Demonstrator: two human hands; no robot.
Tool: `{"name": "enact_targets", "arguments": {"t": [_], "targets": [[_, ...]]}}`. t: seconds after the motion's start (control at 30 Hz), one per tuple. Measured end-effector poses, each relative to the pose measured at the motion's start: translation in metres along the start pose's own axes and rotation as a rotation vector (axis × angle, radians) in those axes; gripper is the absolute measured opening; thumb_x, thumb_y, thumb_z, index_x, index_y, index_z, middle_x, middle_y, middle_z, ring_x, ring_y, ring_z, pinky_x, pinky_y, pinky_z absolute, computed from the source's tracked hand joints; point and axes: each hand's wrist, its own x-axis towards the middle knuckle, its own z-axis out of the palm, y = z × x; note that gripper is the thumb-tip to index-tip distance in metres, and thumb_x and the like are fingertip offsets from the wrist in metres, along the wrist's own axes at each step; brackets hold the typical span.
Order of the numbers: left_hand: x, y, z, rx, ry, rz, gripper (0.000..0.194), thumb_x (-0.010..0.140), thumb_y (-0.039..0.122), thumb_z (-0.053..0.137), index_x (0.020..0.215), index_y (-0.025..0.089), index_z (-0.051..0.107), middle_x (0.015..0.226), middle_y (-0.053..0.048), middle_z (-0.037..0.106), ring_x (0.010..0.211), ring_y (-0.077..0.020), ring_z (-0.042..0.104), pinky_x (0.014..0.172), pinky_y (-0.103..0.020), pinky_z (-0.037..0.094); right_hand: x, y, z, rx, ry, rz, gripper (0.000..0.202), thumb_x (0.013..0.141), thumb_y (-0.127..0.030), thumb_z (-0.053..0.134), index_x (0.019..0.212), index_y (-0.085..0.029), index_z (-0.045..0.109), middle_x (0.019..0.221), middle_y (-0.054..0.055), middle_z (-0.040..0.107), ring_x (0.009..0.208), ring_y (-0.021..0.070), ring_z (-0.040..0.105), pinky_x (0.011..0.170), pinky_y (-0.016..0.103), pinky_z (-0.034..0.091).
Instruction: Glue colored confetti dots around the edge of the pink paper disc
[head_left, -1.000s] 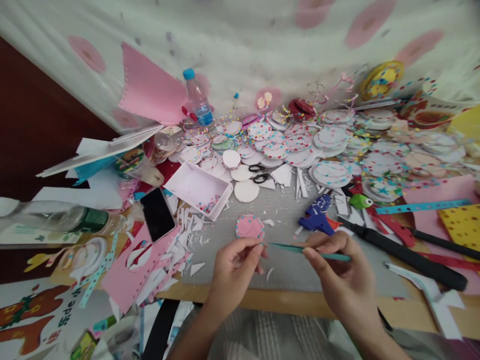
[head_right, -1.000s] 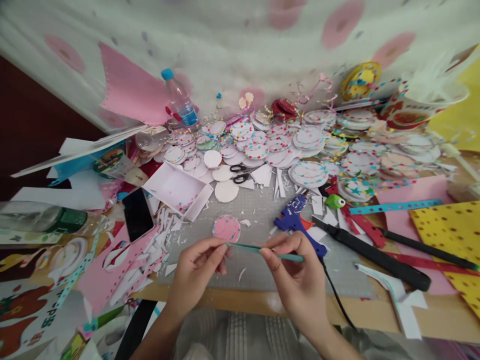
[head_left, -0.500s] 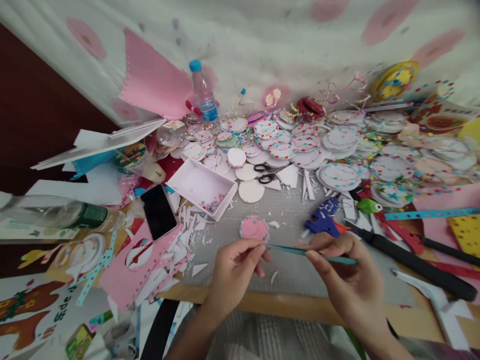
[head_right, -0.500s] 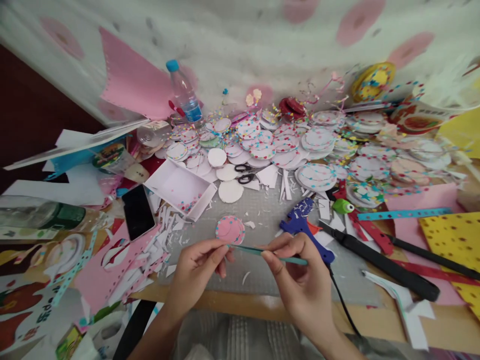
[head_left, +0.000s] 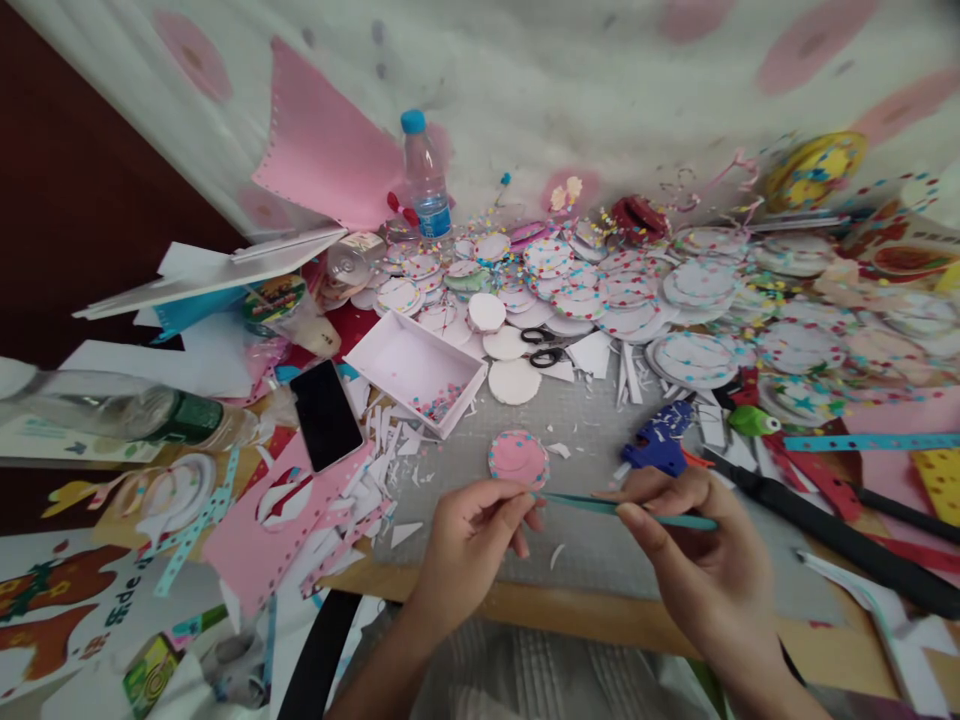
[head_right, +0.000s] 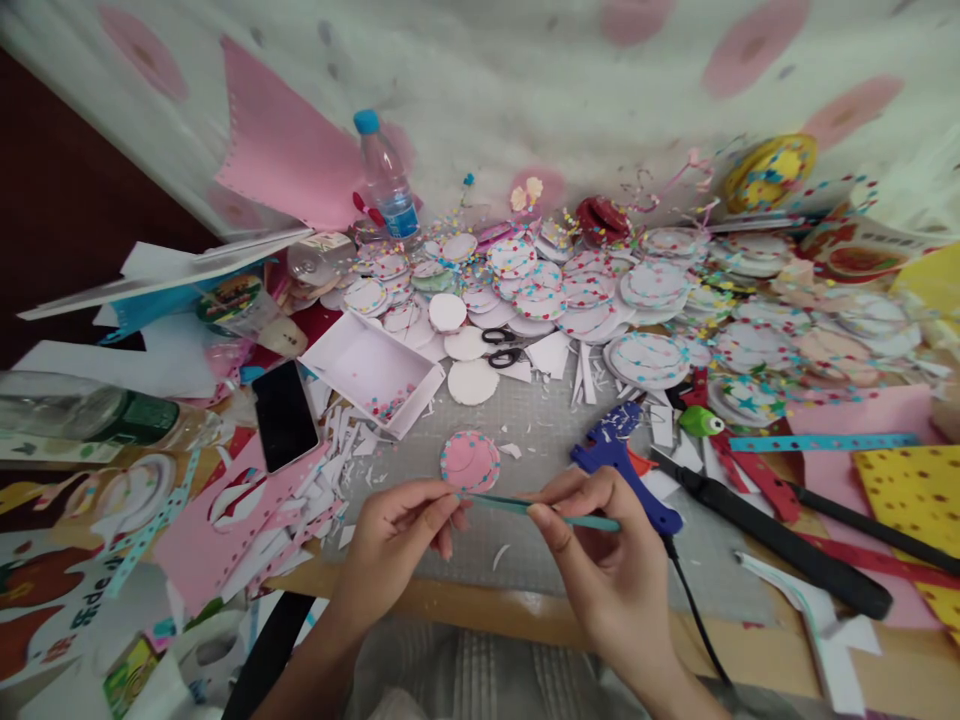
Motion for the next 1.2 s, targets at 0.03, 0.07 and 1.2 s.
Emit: {"name": "enact_targets", "arguments": {"t": [0.03,0.07,1.2], "targets": [[0.0,0.0,0.0,0.003,0.0,-0.001,0.02,0.082,0.031,0.061,0.077,0.014,0.07,0.065,-0.003,0.067,0.046,-0.0071,0.053,0.047,-0.017,0.042,0.0,0.0,0.0,-0.001,-0.005,-0.002,0.022,0.078,-0.031,0.071,0.073,-0.027,0.05,0.07,0.001,0.055,0.067,0.0188,0.057,0.055,0.03,0.045],[0.0,0.0,-0.001,0.005,0.0,-0.002,0.02,0.082,0.03,0.061,0.076,0.014,0.07,0.065,-0.003,0.067,0.046,-0.0071,0.053,0.047,-0.017,0.042,0.0,0.001,0.0,-0.001,-0.009,-0.003,0.022,0.078,-0.031,0.071,0.073,-0.027,0.05,0.07,0.001,0.055,0.067,0.0188,0.057,0.055,0.03,0.045],[0.0,-0.018,-0.005,0.196,-0.143,0.063,0.038,0.092,0.041,0.045,0.068,0.016,0.06,0.074,-0.006,0.069,0.074,-0.0188,0.063,0.073,-0.027,0.047,0.018,0.045,-0.074,-1.195,-0.113,-0.423,0.049,0.088,-0.045,0.05,0.124,-0.012,0.049,0.103,0.018,0.054,0.099,0.0356,0.053,0.084,0.054,0.045]]}}
